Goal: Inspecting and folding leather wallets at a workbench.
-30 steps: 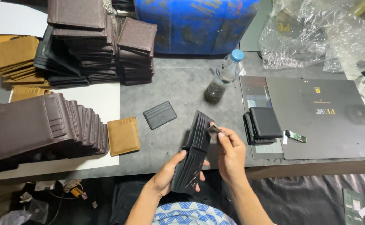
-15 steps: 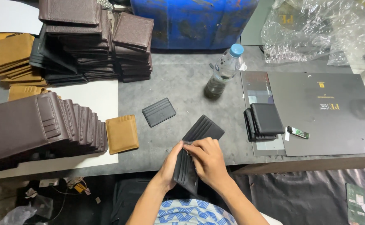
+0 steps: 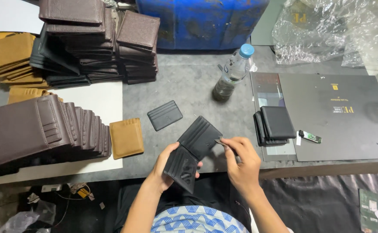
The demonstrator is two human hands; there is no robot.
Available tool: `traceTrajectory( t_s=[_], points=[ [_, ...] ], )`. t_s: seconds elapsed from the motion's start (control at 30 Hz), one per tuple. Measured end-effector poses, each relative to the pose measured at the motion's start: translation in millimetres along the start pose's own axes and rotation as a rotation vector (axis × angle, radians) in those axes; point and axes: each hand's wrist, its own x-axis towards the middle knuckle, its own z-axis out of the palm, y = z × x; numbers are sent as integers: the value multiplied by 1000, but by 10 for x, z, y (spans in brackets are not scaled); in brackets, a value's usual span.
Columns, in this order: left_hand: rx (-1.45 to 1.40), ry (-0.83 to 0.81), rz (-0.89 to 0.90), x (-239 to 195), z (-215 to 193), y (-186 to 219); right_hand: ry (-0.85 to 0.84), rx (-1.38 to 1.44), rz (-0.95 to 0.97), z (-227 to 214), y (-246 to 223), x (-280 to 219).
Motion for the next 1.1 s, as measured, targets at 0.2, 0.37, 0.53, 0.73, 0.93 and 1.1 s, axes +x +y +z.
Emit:
traceTrajectory(
  t_s=[0.2, 0.37, 0.53, 0.73, 0.93, 1.1],
  points=[
    [-105, 99, 37, 90, 74, -63, -265, -321, -126, 563, 727, -198],
    [-25, 132, -22, 18, 79, 29, -323, -120, -225, 493, 374, -339],
    [11, 5, -12, 71, 45, 13, -279, -146, -366, 429, 632, -242],
    [22, 48, -55, 85, 26, 15, -237, -87, -232, 564, 504, -468],
    [37, 46, -74, 196, -91, -35, -165, -202, -216, 545, 673, -389],
    [2, 127, -59, 222, -168, -64, -269, -62, -330, 521, 222, -550]
  ],
)
